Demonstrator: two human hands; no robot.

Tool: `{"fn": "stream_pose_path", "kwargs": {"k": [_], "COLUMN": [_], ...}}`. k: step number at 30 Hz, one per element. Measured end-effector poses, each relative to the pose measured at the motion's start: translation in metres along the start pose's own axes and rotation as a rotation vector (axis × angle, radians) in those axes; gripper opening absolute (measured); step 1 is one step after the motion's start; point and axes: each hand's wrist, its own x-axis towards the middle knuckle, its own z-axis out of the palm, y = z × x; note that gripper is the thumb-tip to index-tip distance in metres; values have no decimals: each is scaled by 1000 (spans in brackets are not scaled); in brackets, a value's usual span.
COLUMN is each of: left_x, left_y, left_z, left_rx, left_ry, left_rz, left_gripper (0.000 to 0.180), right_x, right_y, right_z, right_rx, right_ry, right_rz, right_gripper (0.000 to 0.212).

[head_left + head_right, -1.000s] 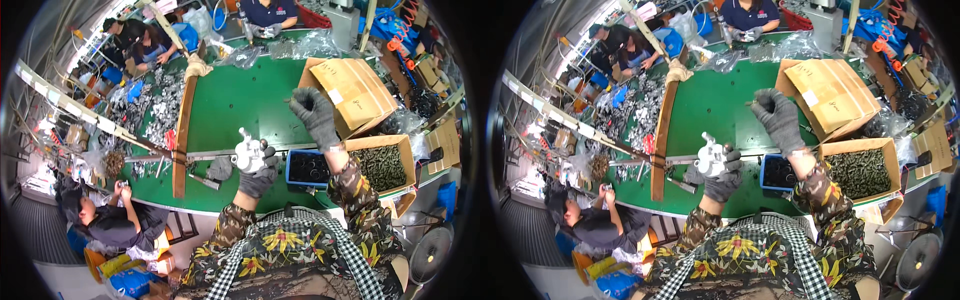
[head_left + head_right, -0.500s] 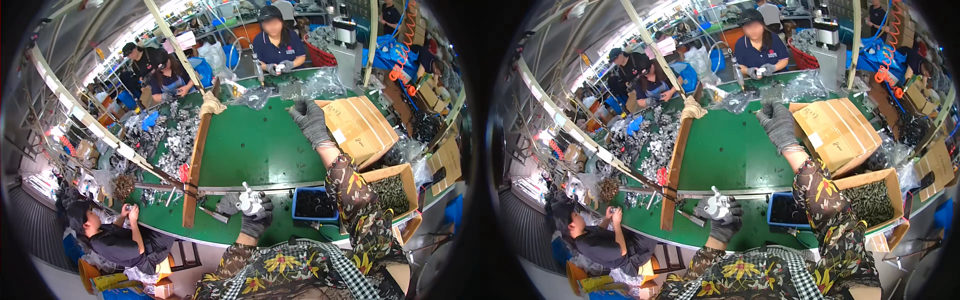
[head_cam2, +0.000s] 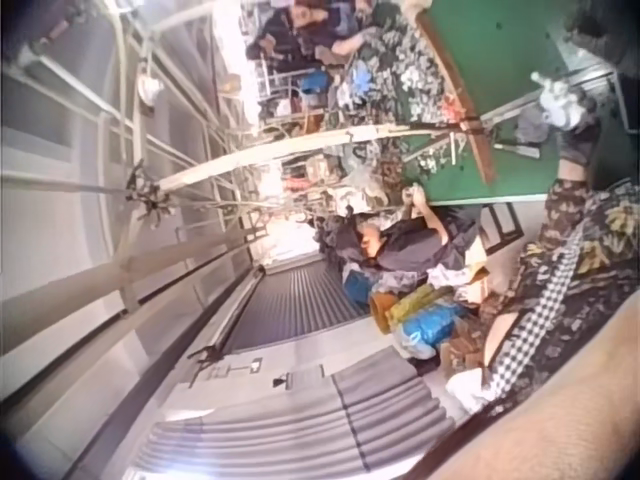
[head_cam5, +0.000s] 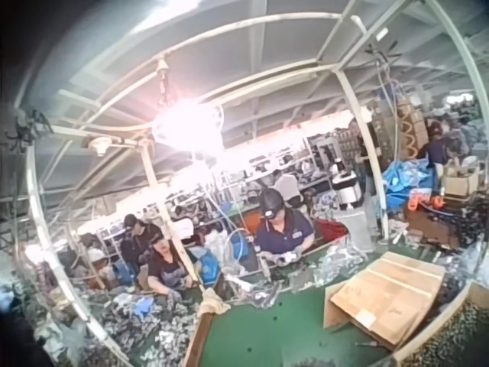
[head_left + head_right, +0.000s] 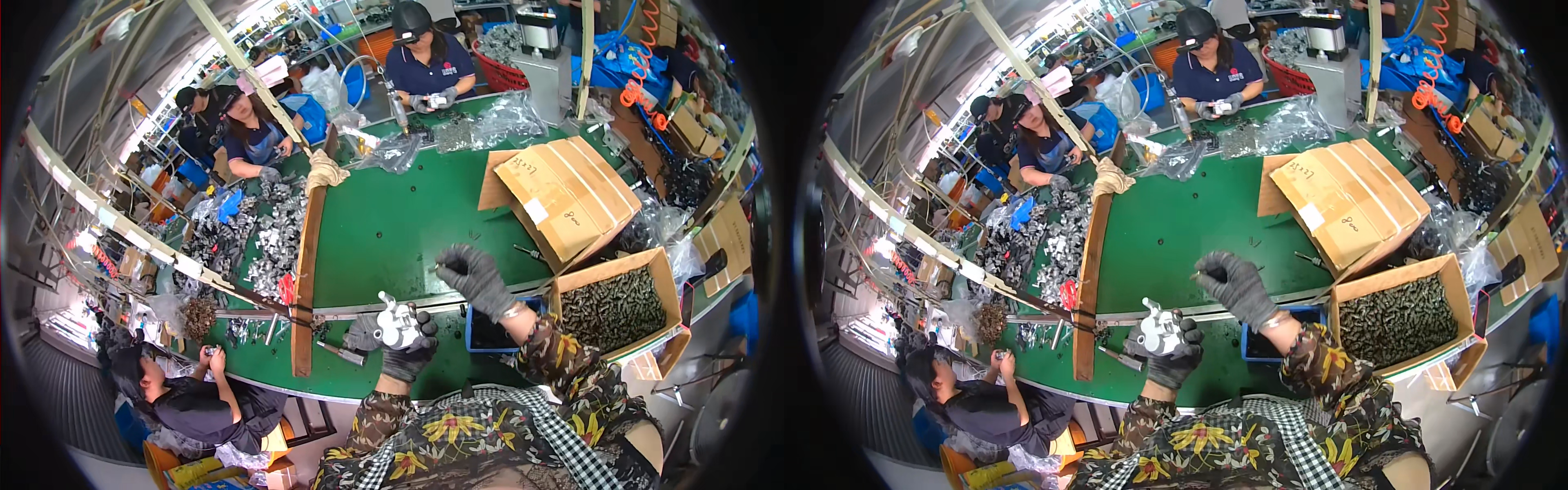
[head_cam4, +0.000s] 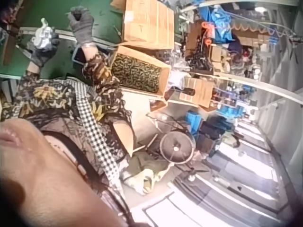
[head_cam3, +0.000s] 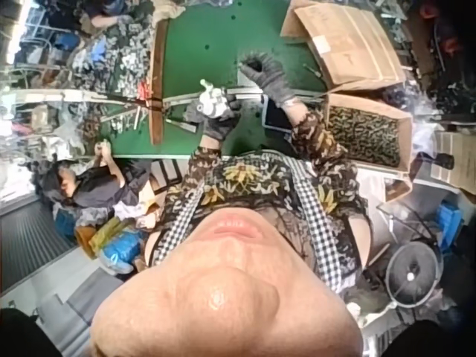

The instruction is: The person installs rubber rings onto a metal housing, then fits rubber rings onto small metal screws taken from a box. They then insert a screw into the housing and push the finished assembly down the table.

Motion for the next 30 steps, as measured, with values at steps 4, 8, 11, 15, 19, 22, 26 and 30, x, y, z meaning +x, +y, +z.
{"fn": "stream_pose_path", "kwargs": {"k": [4, 8, 11, 15, 19, 22, 26, 30], "left_x": [9, 11, 9, 5, 4, 0, -15, -26], "left_y": [-1, -8, -10, -11, -9, -7, -5, -4], "left_z": [-7, 0, -3, 0, -1, -4, -14, -22], "left_rx": [23, 33, 4, 25, 51, 55, -22, -64], "left_ry": [-37, -30, -52, -20, -3, 15, 113, 209], "left_rz": [-32, -56, -78, -61, -55, -63, -50, -37], "left_gripper": [40, 41, 43, 44, 43, 39, 35, 31], "right_x": [-29, -36, -32, -24, -12, -2, 8, 24], "right_y": [-10, -8, -7, -10, -14, -14, -8, -14], "right_z": [0, -9, -17, -27, -40, -48, -53, -55], "right_rx": [2, 38, 74, 92, 94, 97, 119, 118], "right_ry": [-21, 3, 57, 107, 152, 160, 186, 194], "right_rz": [46, 81, 54, 46, -11, 16, -8, -63], "right_gripper": [17, 18, 18, 19, 20, 21, 20, 18]}}
